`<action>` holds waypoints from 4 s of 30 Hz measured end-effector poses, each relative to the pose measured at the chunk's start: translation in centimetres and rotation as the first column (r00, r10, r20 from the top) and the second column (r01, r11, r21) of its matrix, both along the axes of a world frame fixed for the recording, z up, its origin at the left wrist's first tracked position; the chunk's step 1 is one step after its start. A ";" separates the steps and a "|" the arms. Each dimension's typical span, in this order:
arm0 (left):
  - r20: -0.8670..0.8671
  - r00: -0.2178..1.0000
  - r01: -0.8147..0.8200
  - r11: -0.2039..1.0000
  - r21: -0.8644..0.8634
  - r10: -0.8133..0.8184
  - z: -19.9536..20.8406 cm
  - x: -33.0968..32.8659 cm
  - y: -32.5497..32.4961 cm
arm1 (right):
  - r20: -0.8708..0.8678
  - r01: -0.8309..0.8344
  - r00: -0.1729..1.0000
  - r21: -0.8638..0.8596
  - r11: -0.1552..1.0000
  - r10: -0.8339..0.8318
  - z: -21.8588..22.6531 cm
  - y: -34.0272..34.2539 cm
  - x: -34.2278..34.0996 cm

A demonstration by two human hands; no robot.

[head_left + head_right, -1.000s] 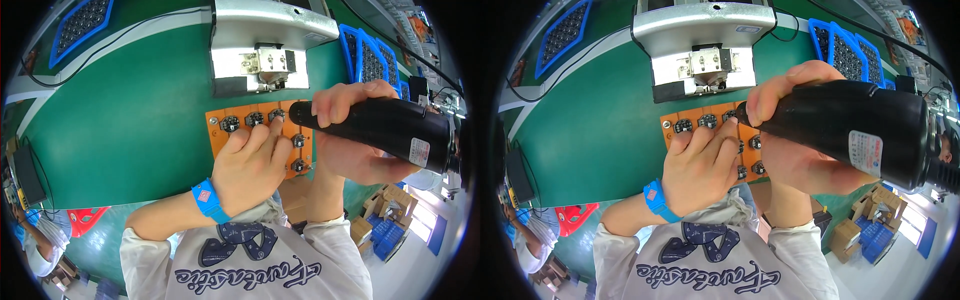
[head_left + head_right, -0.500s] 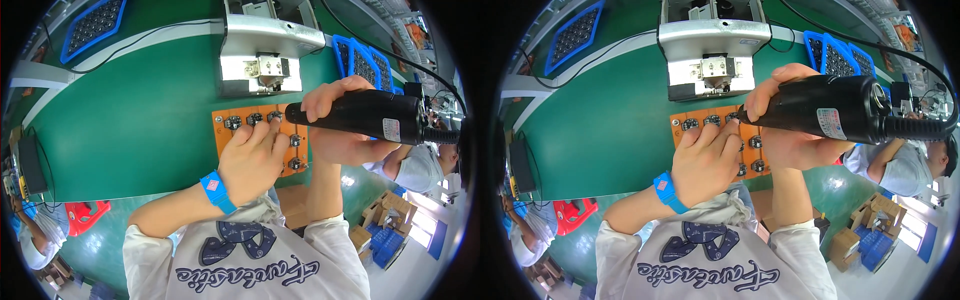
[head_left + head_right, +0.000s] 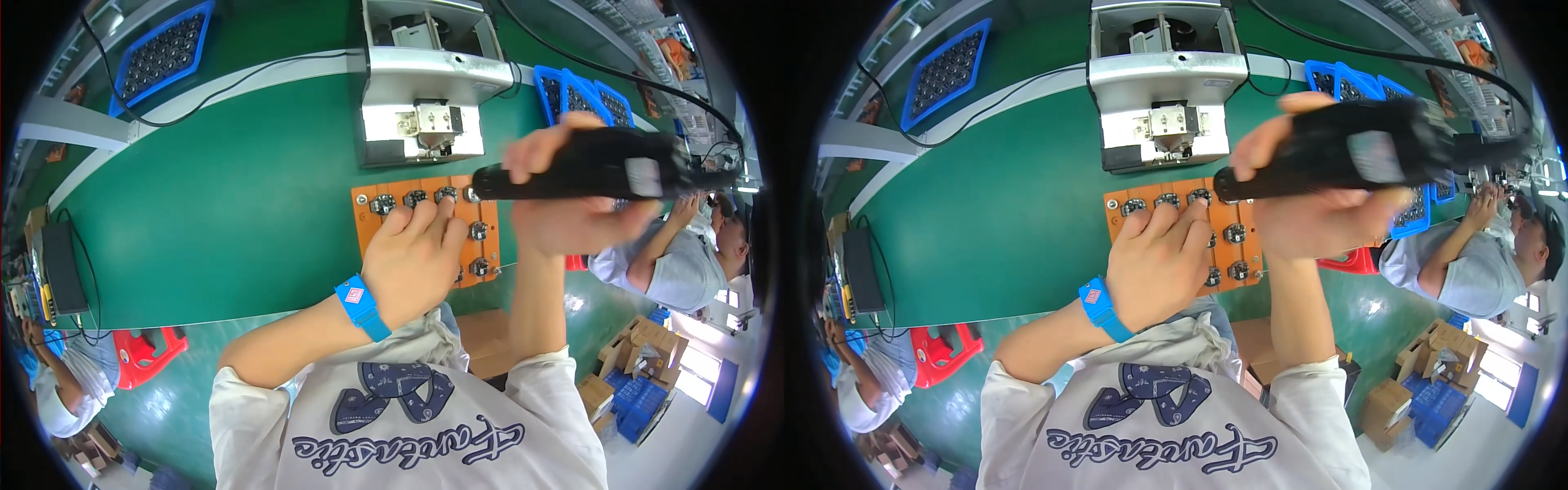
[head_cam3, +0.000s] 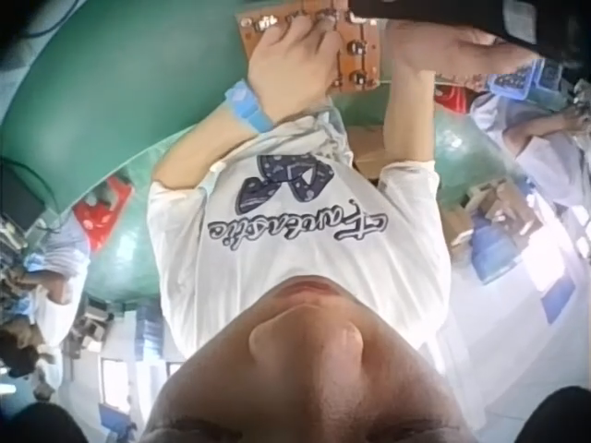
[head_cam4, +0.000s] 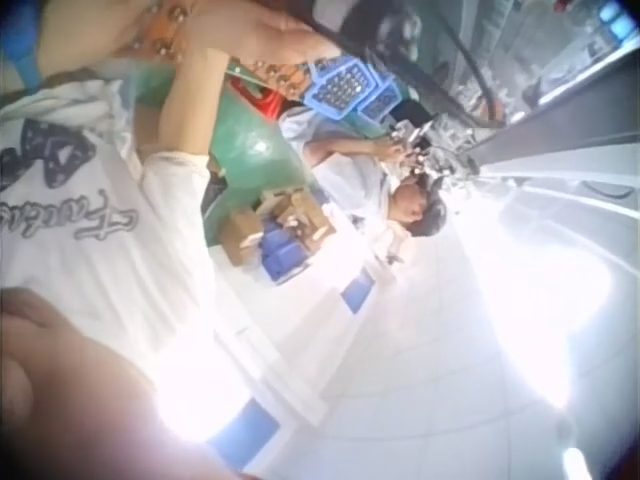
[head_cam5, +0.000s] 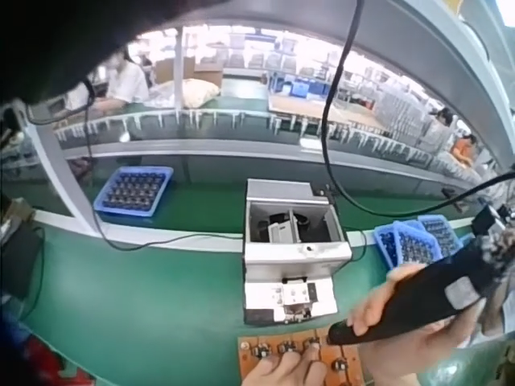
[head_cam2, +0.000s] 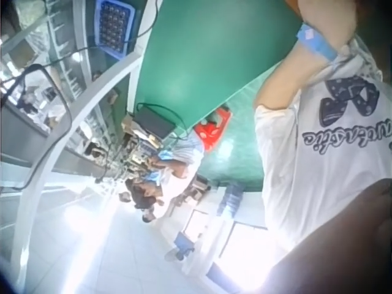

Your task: The person fastens screws onto electronic components of a circuit board using an electric screwdriver.

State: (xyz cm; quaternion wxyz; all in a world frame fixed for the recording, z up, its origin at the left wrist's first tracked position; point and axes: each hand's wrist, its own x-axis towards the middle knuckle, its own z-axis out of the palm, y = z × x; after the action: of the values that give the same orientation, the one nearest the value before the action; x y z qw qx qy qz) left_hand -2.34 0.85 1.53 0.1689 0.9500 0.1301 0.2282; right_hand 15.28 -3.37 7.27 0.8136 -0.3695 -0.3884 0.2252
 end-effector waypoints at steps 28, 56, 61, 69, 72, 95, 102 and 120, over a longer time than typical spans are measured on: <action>0.033 0.999 0.034 0.992 -0.118 -0.030 0.5 1.5 -1.0 | 0.119 -0.089 0.988 -0.061 0.994 0.096 1.5 -4.0 2.9; 0.008 0.998 0.065 0.997 -0.049 -0.064 0.1 3.0 -1.0 | 0.088 -0.063 0.994 0.065 0.996 0.057 -2.7 -2.7 2.6; 0.095 0.994 0.061 0.995 -0.081 -0.054 0.0 3.3 -1.7 | 0.170 -0.129 0.978 0.026 0.991 0.123 4.4 -2.8 1.4; 0.124 0.991 -0.011 0.958 -0.287 0.048 1.3 -2.4 -1.5 | 0.441 -0.448 0.799 -0.018 0.894 0.409 5.3 4.6 1.0; 0.159 0.980 -0.060 0.934 -0.351 0.123 0.4 -5.4 -0.4 | 0.404 -0.441 0.808 -0.069 0.895 0.429 5.4 4.4 0.5; 0.135 0.978 -0.119 0.961 -0.249 0.156 -2.1 -6.6 3.3 | -0.084 -0.159 0.984 -0.047 0.986 0.154 -0.6 2.0 -6.9; 0.134 0.979 -0.120 0.968 -0.222 0.152 -2.2 -6.3 3.2 | -0.001 -0.220 0.975 0.010 0.975 0.220 -1.0 2.3 -6.7; 0.125 0.976 -0.164 0.982 -0.096 0.176 -2.4 -6.5 3.0 | 0.150 -0.311 0.936 -0.075 0.947 0.319 -1.4 2.5 -6.8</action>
State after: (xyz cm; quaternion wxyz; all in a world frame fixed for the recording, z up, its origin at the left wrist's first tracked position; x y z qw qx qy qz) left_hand -8.83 3.90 -0.91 0.1974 0.9099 0.2090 0.2990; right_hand 8.44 -0.84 5.91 0.7236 -0.3398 -0.5007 0.3320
